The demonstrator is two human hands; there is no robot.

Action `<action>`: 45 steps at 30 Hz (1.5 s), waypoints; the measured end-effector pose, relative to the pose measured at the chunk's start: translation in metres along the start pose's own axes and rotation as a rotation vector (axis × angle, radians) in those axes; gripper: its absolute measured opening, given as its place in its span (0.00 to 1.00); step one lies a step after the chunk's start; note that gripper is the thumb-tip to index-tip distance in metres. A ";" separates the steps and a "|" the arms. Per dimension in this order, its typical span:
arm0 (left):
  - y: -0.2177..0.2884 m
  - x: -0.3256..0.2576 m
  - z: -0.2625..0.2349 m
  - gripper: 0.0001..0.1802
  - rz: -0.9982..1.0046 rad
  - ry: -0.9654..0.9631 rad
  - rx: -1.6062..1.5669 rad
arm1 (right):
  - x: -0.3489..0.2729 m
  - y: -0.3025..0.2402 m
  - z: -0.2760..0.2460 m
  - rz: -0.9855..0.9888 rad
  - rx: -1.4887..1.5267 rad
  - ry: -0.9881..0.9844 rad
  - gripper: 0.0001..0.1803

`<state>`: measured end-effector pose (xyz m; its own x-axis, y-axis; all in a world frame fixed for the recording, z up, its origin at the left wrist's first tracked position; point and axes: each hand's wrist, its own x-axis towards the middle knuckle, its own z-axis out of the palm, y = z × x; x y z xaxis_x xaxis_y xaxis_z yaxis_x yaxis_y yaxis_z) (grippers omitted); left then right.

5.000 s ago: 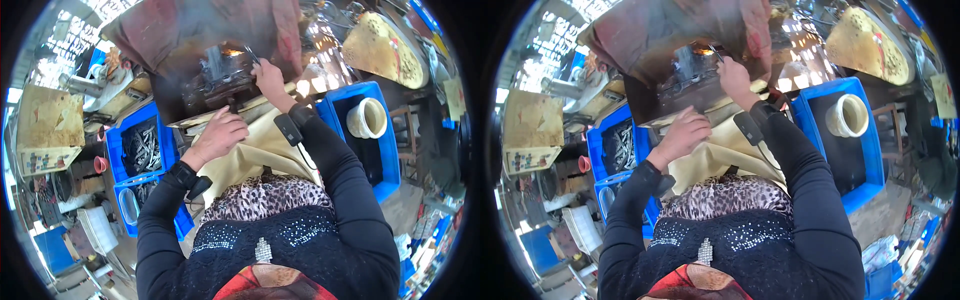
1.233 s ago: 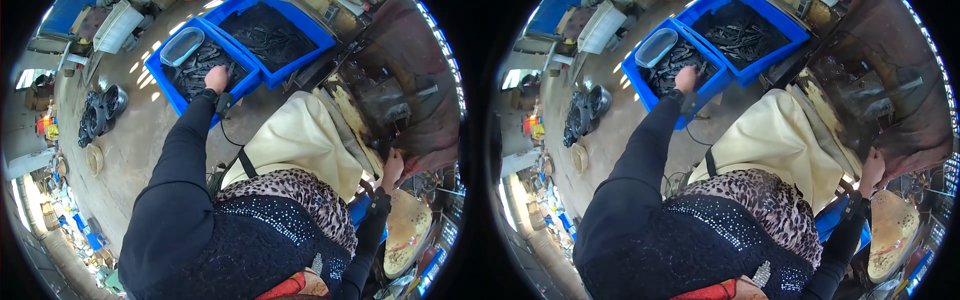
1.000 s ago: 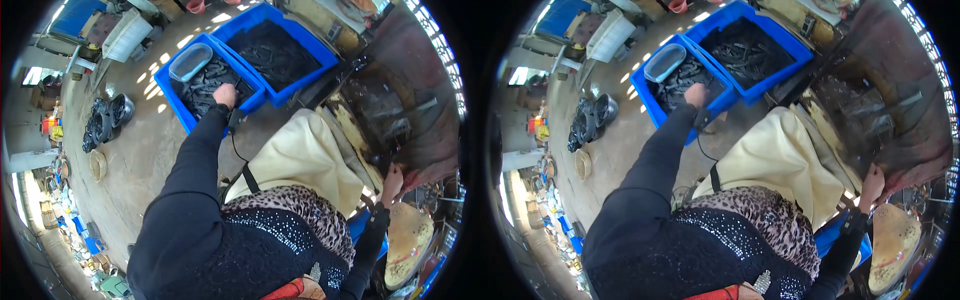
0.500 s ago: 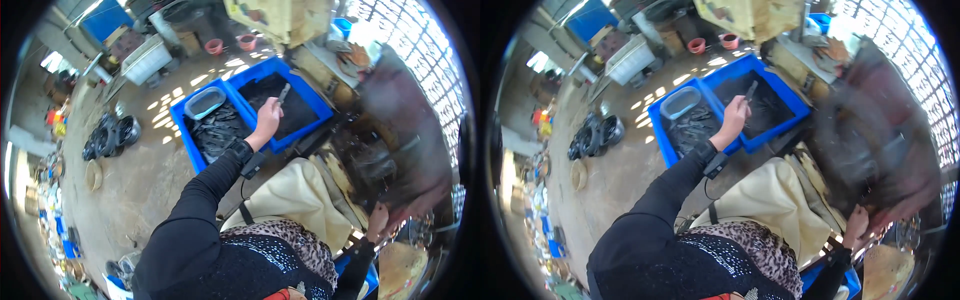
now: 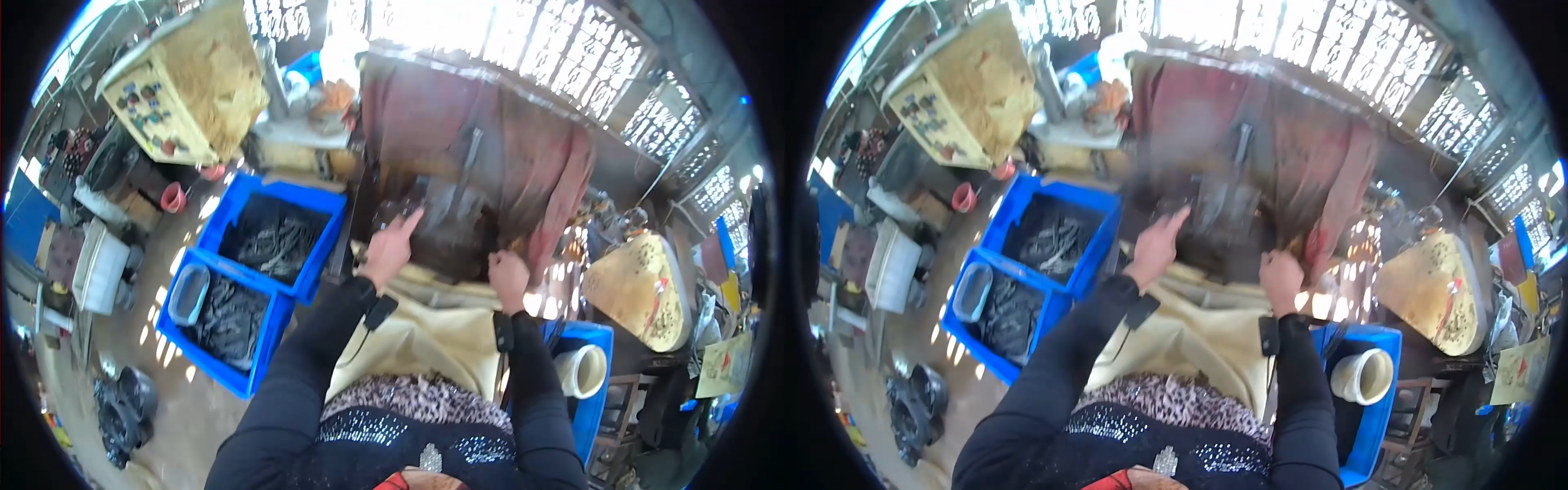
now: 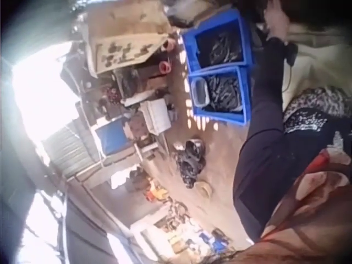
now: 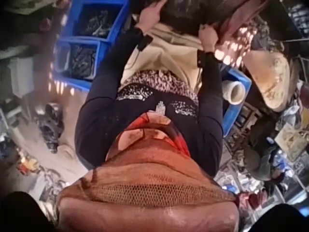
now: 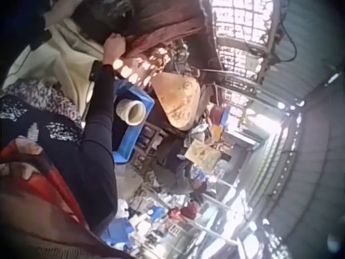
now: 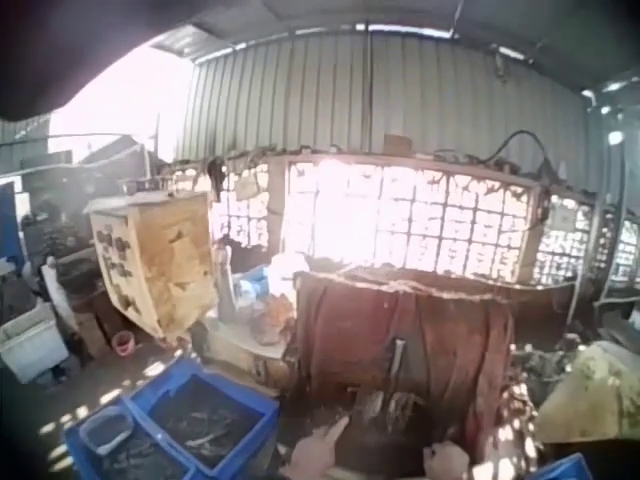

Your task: The person picks up a metal piece from a blue bin, places it into a machine to be ground, and then dips it into a container of liquid. They repeat this process for several pieces, placing the finished items into a separate blue bin.

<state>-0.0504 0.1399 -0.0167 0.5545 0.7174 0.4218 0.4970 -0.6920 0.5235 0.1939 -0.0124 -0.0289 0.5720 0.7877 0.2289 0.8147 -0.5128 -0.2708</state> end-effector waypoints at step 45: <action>-0.004 0.009 0.007 0.07 -0.210 -0.145 0.149 | 0.220 -0.163 -0.050 -0.289 -0.030 0.632 0.30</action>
<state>-0.0423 0.1488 -0.0202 0.5135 0.8344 0.2005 0.6973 -0.5419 0.4692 0.1917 0.2279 0.1124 0.2705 0.5490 0.7908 0.9397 -0.3292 -0.0929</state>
